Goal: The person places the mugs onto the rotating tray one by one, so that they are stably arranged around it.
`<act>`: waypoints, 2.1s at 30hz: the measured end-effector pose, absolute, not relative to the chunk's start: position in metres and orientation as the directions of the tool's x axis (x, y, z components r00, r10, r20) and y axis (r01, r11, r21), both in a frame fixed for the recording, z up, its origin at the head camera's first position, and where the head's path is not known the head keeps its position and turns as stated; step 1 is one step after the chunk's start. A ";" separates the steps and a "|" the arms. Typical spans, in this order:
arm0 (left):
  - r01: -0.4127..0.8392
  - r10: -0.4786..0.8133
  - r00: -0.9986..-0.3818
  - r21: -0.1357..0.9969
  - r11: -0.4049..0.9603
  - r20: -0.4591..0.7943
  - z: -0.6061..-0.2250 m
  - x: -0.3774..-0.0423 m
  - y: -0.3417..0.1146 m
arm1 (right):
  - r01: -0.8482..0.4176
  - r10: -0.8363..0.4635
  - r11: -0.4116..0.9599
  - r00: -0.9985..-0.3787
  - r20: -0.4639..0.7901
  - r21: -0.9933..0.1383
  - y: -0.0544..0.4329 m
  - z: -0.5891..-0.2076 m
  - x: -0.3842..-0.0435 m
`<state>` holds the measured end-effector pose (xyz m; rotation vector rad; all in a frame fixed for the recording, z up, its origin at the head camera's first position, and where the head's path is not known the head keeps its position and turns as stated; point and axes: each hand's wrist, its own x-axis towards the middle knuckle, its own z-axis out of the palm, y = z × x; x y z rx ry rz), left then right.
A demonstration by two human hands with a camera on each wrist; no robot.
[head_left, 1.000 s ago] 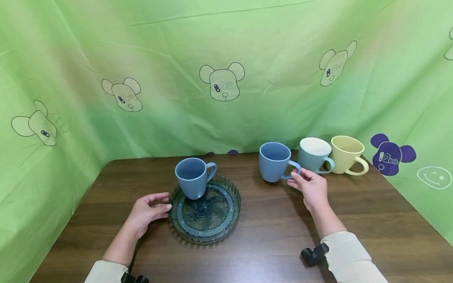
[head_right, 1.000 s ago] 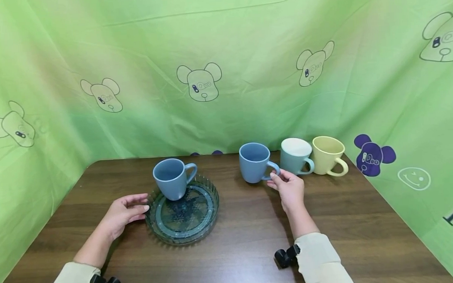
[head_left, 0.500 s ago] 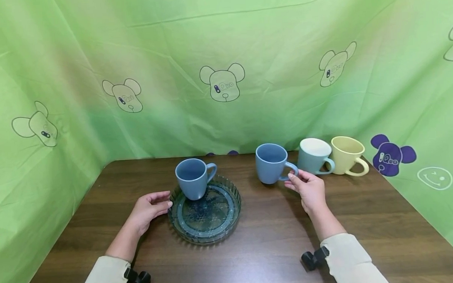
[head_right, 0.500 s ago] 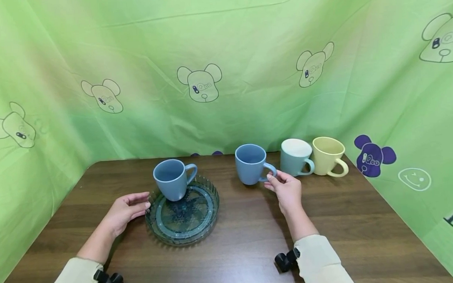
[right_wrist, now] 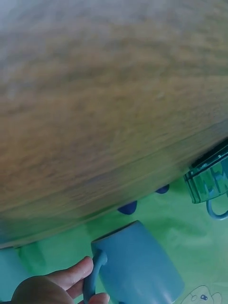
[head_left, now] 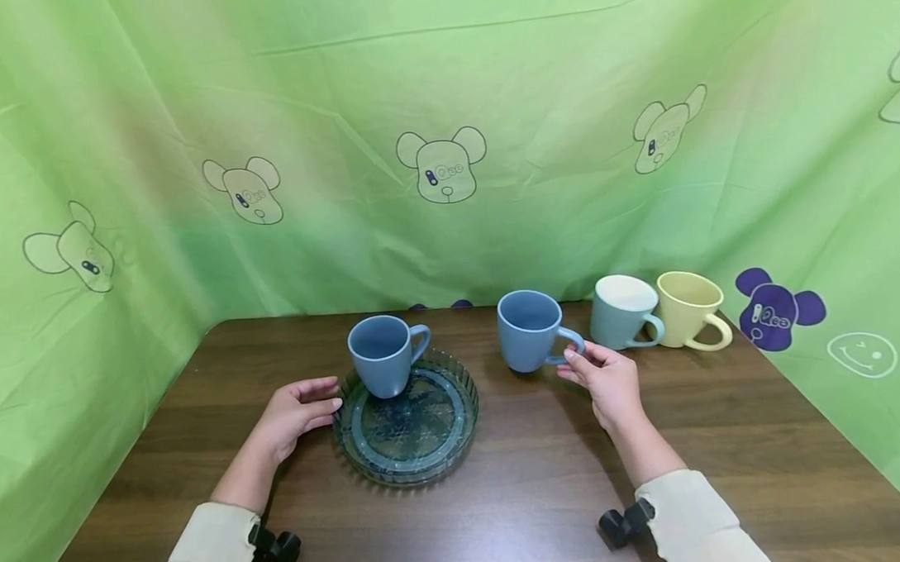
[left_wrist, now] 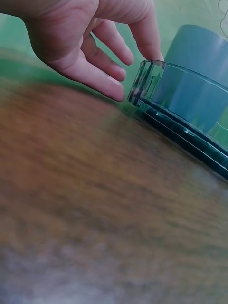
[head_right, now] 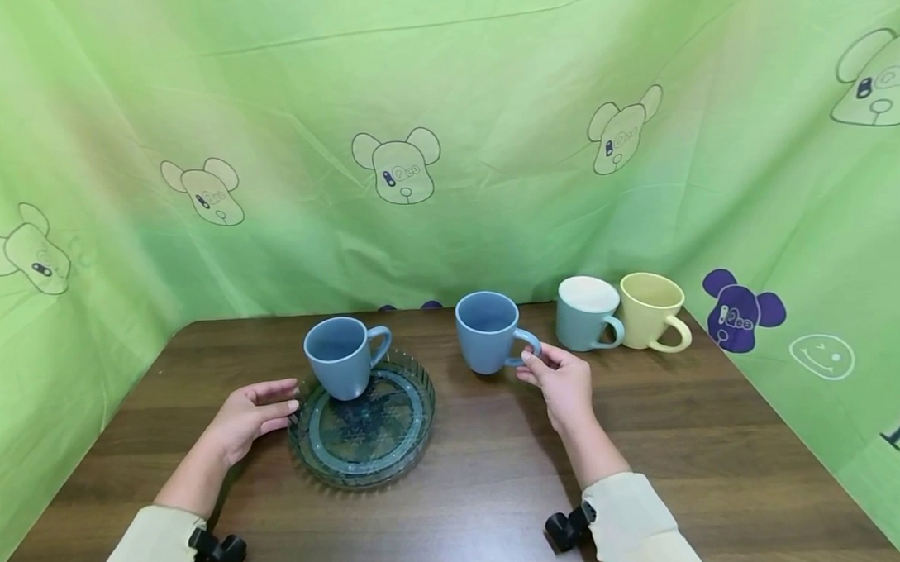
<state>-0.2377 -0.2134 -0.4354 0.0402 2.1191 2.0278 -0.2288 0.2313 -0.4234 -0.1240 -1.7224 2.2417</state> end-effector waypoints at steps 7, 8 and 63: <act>-0.132 0.176 -0.975 0.990 0.043 -0.138 -0.438 -0.240 -0.214 | -0.189 0.276 -0.233 -0.953 0.122 -0.954 0.228 -0.422 -0.227; -0.133 0.178 -0.974 0.990 0.044 -0.139 -0.439 -0.240 -0.214 | -0.192 0.272 -0.237 -0.954 0.125 -0.952 0.228 -0.422 -0.227; -0.149 0.155 -0.975 0.986 0.077 -0.160 -0.434 -0.234 -0.208 | -0.194 0.130 -0.275 -0.978 0.163 -0.942 0.201 -0.399 -0.206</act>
